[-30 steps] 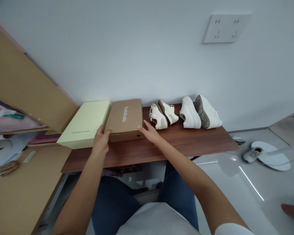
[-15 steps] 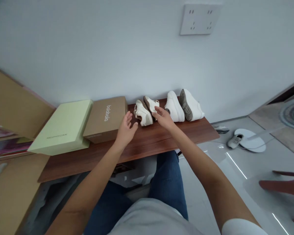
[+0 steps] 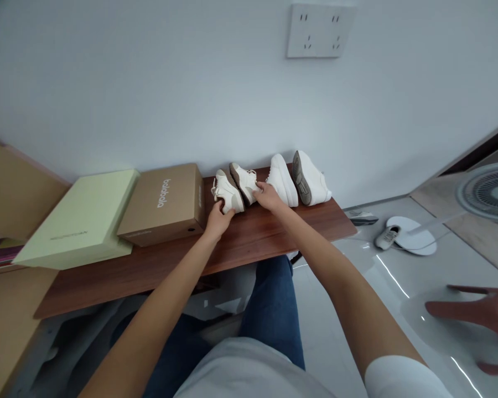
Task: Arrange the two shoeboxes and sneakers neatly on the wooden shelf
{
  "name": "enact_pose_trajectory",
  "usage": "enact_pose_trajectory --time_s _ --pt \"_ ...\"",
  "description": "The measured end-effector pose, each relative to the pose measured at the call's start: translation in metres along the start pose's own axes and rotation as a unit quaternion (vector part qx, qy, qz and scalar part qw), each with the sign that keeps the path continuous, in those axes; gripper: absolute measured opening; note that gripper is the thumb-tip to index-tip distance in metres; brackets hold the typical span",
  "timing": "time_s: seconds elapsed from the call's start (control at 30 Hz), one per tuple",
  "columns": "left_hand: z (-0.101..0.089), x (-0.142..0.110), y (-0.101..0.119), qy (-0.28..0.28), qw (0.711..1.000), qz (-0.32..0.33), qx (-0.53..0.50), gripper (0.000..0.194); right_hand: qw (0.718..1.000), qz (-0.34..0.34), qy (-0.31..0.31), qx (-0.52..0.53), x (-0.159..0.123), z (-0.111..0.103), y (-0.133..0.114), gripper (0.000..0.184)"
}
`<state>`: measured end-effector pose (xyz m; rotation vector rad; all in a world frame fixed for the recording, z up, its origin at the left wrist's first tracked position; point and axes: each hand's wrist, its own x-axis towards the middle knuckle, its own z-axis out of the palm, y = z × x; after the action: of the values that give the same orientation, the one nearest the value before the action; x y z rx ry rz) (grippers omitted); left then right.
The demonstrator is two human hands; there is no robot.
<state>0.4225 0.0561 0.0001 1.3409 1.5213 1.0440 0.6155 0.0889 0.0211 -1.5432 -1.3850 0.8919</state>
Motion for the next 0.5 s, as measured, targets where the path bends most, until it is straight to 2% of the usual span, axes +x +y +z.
enact_pose_trajectory --time_s 0.1,0.27,0.4,0.5 --pt "0.004 0.002 -0.003 0.026 0.999 0.011 0.042 0.056 0.999 -0.002 -0.030 -0.034 0.008 0.000 0.004 0.054" --pt "0.004 0.008 -0.005 -0.023 0.995 0.039 0.090 0.027 0.984 0.011 -0.102 -0.148 0.018 -0.006 0.001 0.060" --pt "-0.001 0.011 -0.002 -0.027 0.994 0.040 0.103 0.022 0.966 0.000 -0.120 -0.229 0.025 -0.011 -0.005 0.053" --pt "-0.007 0.013 0.002 -0.027 0.994 0.048 0.093 0.021 0.959 -0.020 -0.140 -0.245 0.031 -0.014 -0.009 0.041"
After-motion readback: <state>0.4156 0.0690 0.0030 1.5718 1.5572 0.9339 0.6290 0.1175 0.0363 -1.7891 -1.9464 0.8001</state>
